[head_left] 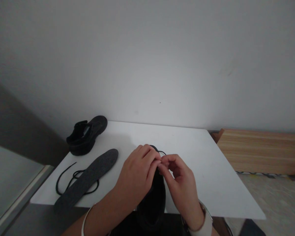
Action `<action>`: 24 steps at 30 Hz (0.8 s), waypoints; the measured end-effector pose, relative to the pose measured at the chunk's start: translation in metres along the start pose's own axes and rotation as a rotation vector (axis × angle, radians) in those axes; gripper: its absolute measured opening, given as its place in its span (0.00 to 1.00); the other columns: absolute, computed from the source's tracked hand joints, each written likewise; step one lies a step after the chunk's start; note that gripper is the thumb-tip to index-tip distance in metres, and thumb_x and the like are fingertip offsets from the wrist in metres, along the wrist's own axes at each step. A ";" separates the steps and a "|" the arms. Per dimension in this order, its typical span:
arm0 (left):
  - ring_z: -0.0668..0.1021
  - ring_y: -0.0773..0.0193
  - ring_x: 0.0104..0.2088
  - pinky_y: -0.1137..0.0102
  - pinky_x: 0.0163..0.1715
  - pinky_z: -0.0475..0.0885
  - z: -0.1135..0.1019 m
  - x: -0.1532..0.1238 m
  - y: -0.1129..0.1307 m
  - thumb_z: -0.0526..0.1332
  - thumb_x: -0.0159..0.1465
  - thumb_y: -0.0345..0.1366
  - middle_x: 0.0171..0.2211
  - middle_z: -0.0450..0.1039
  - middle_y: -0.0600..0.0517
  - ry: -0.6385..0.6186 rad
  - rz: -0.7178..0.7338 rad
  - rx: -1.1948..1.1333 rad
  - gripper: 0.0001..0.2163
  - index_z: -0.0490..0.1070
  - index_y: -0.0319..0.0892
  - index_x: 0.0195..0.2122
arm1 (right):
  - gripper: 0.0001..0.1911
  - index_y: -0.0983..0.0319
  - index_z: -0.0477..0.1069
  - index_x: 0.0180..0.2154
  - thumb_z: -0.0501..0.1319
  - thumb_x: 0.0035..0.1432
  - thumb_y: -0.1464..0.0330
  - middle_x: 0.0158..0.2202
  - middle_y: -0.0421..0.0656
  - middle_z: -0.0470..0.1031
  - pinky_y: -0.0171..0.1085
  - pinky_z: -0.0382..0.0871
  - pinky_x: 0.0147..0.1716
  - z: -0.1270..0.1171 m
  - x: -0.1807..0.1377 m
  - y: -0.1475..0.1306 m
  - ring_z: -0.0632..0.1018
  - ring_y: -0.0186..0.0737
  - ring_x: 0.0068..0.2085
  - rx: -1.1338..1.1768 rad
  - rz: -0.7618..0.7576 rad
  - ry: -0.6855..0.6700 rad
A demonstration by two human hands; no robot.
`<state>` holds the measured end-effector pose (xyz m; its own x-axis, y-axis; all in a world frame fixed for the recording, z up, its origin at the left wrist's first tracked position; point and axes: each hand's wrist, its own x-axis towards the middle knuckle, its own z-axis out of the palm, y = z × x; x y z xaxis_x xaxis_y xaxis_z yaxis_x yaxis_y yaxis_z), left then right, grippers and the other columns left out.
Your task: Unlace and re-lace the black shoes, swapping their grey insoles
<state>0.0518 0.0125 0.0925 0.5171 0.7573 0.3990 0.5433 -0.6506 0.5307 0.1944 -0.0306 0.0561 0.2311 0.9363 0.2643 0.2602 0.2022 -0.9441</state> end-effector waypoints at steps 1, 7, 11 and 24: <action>0.74 0.58 0.39 0.63 0.41 0.69 -0.003 -0.001 0.002 0.54 0.69 0.28 0.37 0.73 0.50 0.031 0.012 -0.055 0.08 0.70 0.43 0.36 | 0.04 0.59 0.72 0.35 0.64 0.61 0.66 0.31 0.40 0.75 0.35 0.72 0.34 0.000 0.000 -0.004 0.77 0.38 0.33 0.055 0.020 0.011; 0.75 0.59 0.40 0.65 0.41 0.70 -0.011 -0.003 0.011 0.55 0.69 0.30 0.37 0.74 0.50 0.114 0.023 -0.199 0.08 0.74 0.44 0.36 | 0.06 0.60 0.75 0.35 0.67 0.57 0.65 0.30 0.41 0.78 0.33 0.74 0.30 0.001 0.001 -0.016 0.78 0.36 0.31 0.188 0.048 0.013; 0.76 0.62 0.35 0.70 0.35 0.71 -0.017 -0.007 0.001 0.58 0.67 0.35 0.35 0.75 0.51 0.124 -0.082 -0.315 0.06 0.75 0.45 0.38 | 0.04 0.60 0.77 0.36 0.67 0.59 0.67 0.30 0.41 0.78 0.34 0.74 0.31 -0.004 0.000 -0.018 0.78 0.37 0.31 0.128 -0.021 0.039; 0.75 0.63 0.20 0.72 0.14 0.66 0.036 -0.047 -0.098 0.52 0.57 0.68 0.24 0.75 0.48 -0.222 -0.786 -0.744 0.34 0.75 0.36 0.32 | 0.11 0.59 0.76 0.44 0.61 0.62 0.78 0.34 0.44 0.79 0.36 0.77 0.31 -0.037 -0.016 -0.068 0.79 0.38 0.34 0.087 -0.673 -0.219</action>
<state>-0.0024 0.0391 -0.0050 0.3501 0.8685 -0.3509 0.2773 0.2617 0.9244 0.2073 -0.0697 0.1233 -0.1495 0.6345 0.7583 0.2021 0.7704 -0.6047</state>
